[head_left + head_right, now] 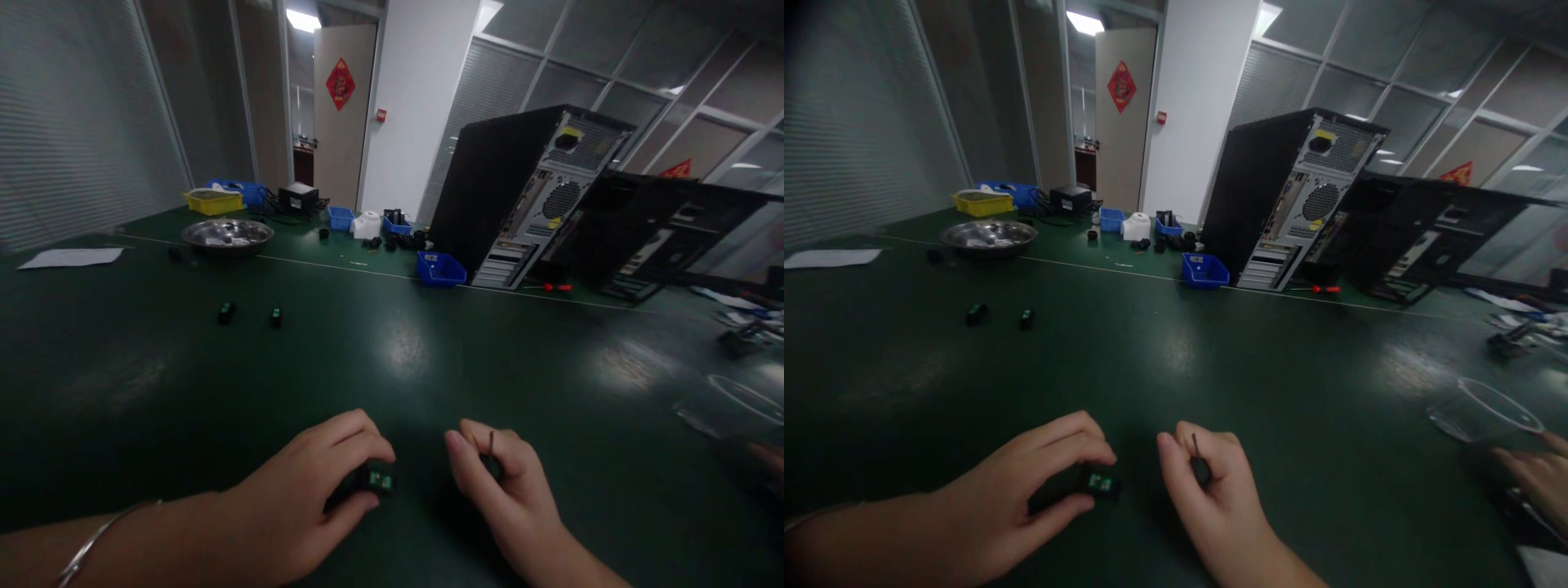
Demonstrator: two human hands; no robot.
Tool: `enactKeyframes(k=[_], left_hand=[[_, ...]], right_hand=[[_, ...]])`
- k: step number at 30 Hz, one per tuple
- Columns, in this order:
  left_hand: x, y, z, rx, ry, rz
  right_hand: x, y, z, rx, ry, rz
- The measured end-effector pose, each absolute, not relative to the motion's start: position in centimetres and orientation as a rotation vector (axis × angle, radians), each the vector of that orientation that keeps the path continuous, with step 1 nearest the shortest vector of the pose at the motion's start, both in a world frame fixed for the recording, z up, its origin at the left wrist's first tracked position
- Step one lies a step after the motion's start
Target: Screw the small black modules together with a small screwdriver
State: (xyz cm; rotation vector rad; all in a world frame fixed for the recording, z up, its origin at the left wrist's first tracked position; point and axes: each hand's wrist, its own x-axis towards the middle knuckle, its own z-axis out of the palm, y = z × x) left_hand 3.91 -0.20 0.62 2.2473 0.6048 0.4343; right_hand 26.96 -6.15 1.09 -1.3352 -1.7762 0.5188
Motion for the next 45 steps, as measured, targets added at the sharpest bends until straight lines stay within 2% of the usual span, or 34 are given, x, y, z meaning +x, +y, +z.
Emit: enactKeyframes(k=[11, 16, 30, 40, 45], left_hand=[[4.1, -0.4, 0.2, 2.292, 0.687, 0.422], [4.2, -0.5, 0.7, 2.284, 0.676, 0.376], [4.5, -0.3, 0.5, 2.322, 0.65, 0.382], [4.5, -0.4, 0.7, 2.327, 0.639, 0.399], [4.5, -0.4, 0.7, 2.333, 0.629, 0.404]], right_hand=[[27.4, -6.7, 2.0, -1.309, -1.949, 0.435], [27.6, -6.9, 3.1, -1.427, -2.131, 0.522], [27.5, -6.2, 3.3, -1.338, -2.398, 0.66], [27.6, -6.3, 3.3, -1.356, -2.473, 0.429], [27.4, -6.3, 3.4, -1.385, -2.509, 0.438]])
